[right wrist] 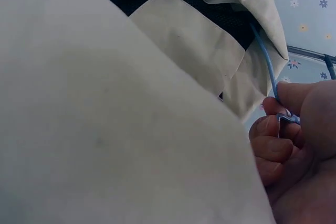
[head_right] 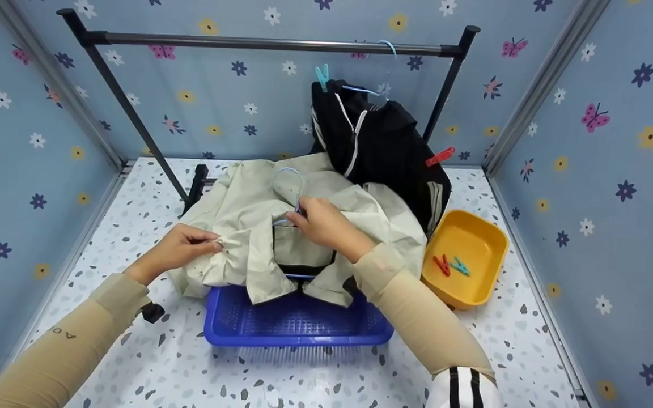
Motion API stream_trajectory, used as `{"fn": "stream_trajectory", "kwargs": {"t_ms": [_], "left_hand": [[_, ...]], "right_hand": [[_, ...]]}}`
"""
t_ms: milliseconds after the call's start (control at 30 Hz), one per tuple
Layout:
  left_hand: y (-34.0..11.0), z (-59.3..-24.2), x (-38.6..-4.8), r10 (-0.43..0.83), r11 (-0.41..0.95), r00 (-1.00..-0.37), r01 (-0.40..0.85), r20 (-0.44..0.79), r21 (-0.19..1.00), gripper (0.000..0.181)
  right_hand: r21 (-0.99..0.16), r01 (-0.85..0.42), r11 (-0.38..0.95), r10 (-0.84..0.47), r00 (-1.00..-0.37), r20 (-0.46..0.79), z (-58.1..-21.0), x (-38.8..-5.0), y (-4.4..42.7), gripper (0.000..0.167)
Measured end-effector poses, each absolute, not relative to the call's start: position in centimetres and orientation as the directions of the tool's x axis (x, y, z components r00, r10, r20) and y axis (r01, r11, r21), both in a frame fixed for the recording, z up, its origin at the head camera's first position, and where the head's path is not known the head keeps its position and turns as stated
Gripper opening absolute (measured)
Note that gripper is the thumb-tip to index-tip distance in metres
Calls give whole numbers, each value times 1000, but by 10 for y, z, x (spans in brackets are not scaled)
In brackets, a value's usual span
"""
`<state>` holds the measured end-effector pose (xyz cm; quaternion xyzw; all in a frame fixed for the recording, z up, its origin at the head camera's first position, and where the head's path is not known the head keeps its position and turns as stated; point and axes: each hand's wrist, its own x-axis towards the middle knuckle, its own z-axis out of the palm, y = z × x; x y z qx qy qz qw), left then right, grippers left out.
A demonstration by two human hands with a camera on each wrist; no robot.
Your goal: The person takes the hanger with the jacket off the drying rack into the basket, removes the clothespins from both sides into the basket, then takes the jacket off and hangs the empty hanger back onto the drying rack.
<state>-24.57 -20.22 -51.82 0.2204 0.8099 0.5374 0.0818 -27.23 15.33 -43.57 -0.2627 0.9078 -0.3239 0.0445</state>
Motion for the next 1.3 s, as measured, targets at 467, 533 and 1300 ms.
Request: {"fn": "stream_trajectory", "kwargs": {"t_ms": [467, 533, 1300], "left_hand": [[-214, -513, -245, 404, 375, -910, 261, 97, 889, 20], [-215, -513, -245, 397, 379, -913, 257, 95, 889, 20], [-218, -517, -244, 333, 396, -936, 251, 116, 883, 18]], "right_hand": [[-571, -509, 644, -503, -844, 185, -427, -268, 170, 29], [-564, -523, 640, -503, -839, 207, -426, -267, 172, 29], [-538, -675, 505, -520, -735, 434, -410, -264, 214, 18]]}}
